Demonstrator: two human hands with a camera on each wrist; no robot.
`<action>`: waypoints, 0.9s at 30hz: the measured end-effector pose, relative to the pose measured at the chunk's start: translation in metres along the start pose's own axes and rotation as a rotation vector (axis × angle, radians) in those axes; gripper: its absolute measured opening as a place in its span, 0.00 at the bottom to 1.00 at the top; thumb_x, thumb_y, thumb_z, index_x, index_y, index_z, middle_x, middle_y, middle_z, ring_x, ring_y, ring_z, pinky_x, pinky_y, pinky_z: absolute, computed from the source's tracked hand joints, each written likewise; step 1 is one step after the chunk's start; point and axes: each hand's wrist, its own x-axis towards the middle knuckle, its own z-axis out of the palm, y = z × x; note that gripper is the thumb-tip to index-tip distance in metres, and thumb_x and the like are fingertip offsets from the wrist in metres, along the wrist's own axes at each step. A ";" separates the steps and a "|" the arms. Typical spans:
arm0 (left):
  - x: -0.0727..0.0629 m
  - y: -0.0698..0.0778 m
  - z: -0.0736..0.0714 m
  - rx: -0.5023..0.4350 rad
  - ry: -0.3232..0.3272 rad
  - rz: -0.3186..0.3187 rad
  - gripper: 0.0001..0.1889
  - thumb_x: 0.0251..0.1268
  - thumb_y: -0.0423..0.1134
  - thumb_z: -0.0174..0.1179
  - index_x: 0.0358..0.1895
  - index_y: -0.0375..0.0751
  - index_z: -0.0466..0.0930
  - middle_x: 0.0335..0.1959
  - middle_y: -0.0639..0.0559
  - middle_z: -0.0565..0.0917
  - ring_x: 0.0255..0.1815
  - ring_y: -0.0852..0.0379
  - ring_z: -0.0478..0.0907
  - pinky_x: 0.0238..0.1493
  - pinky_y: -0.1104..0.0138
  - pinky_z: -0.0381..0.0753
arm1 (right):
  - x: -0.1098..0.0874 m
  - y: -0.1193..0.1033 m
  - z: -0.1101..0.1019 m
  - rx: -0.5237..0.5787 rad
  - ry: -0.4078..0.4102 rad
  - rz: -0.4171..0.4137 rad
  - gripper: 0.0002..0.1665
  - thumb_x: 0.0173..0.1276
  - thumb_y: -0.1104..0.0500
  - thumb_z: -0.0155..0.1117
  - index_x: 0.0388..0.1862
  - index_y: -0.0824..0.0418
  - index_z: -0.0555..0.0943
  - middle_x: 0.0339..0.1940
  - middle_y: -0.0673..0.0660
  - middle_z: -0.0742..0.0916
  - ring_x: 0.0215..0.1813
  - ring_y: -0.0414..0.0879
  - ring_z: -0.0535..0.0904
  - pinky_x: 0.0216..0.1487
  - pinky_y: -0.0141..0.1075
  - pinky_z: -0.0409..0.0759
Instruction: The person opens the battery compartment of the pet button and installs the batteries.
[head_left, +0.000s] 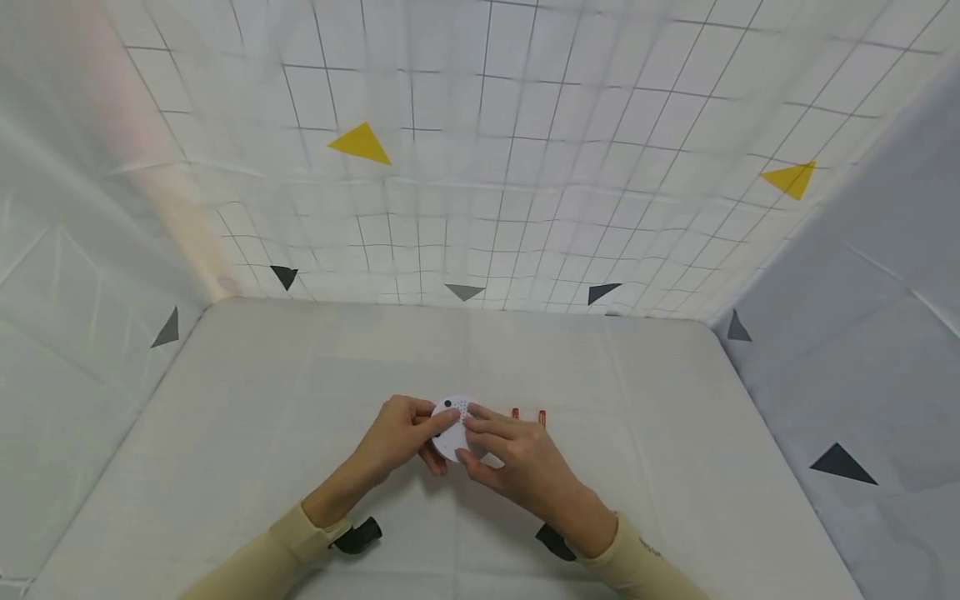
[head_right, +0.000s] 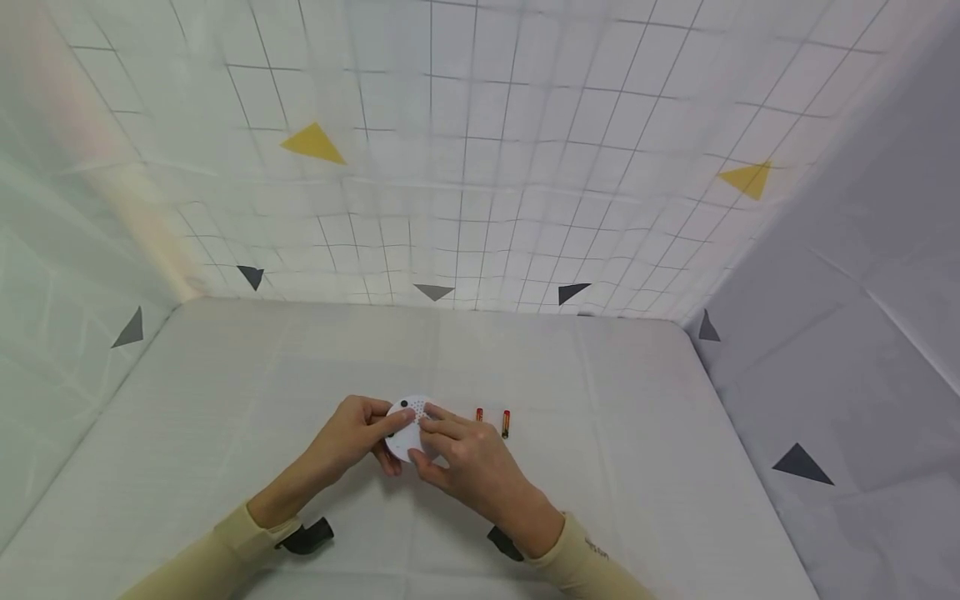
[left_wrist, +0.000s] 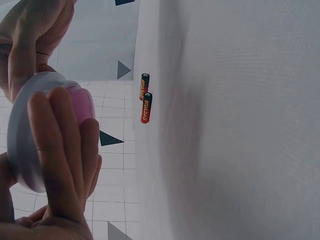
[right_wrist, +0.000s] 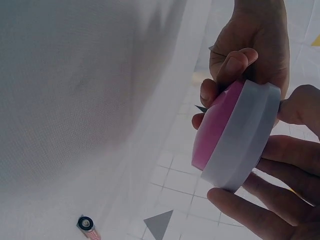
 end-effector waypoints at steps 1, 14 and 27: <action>0.000 0.000 0.000 0.002 -0.001 0.001 0.28 0.76 0.54 0.65 0.40 0.23 0.85 0.20 0.40 0.89 0.20 0.42 0.89 0.36 0.57 0.91 | 0.000 0.000 0.000 0.001 -0.004 0.000 0.17 0.54 0.62 0.86 0.42 0.64 0.92 0.46 0.59 0.94 0.55 0.53 0.91 0.47 0.37 0.90; 0.000 -0.001 0.001 0.017 0.000 0.010 0.25 0.77 0.54 0.64 0.36 0.29 0.86 0.19 0.41 0.88 0.20 0.42 0.89 0.37 0.58 0.91 | 0.001 0.001 0.000 -0.041 0.015 -0.059 0.16 0.55 0.62 0.84 0.42 0.66 0.91 0.44 0.60 0.94 0.51 0.53 0.92 0.46 0.34 0.89; -0.001 0.002 0.001 -0.006 0.014 -0.004 0.22 0.76 0.53 0.65 0.37 0.33 0.87 0.22 0.39 0.89 0.20 0.43 0.89 0.40 0.60 0.92 | 0.000 0.003 -0.002 0.030 0.007 0.022 0.20 0.54 0.55 0.88 0.41 0.63 0.89 0.45 0.55 0.93 0.55 0.51 0.91 0.52 0.36 0.89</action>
